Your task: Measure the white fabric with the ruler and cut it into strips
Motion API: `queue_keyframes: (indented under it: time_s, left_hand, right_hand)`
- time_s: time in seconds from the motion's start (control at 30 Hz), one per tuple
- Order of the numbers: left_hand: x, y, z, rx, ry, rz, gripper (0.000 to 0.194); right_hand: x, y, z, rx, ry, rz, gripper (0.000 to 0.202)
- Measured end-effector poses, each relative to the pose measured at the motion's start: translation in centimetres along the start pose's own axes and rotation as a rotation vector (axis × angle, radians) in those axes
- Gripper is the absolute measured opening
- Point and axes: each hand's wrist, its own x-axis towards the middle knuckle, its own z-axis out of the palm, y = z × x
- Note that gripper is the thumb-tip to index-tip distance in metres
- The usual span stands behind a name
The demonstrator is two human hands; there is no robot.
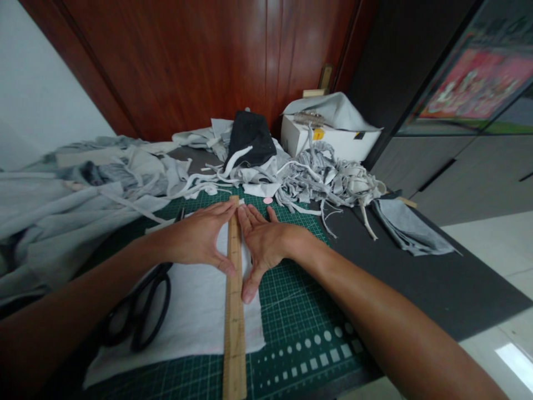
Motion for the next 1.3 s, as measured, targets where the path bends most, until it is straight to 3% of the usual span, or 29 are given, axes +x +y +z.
queue_keyframes:
  time_s: [0.53, 0.77, 1.1, 1.3]
  left_hand:
    - [-0.04, 0.19, -0.40, 0.027, 0.000, 0.022, 0.160]
    - [0.03, -0.13, 0.21, 0.018, 0.047, 0.025, 0.161]
    - [0.16, 0.51, 0.09, 0.013, -0.002, -0.001, 0.162]
    - [0.21, 0.53, 0.33, -0.005, 0.041, 0.014, 0.159]
  right_hand:
    - [-0.05, 0.13, 0.04, 0.050, 0.041, -0.003, 0.188]
    - [0.05, 0.22, 0.09, 0.025, 0.039, -0.003, 0.187]
    - [0.00, 0.53, 0.48, 0.046, 0.032, -0.037, 0.184]
    - [0.18, 0.91, 0.70, 0.012, 0.049, -0.056, 0.182]
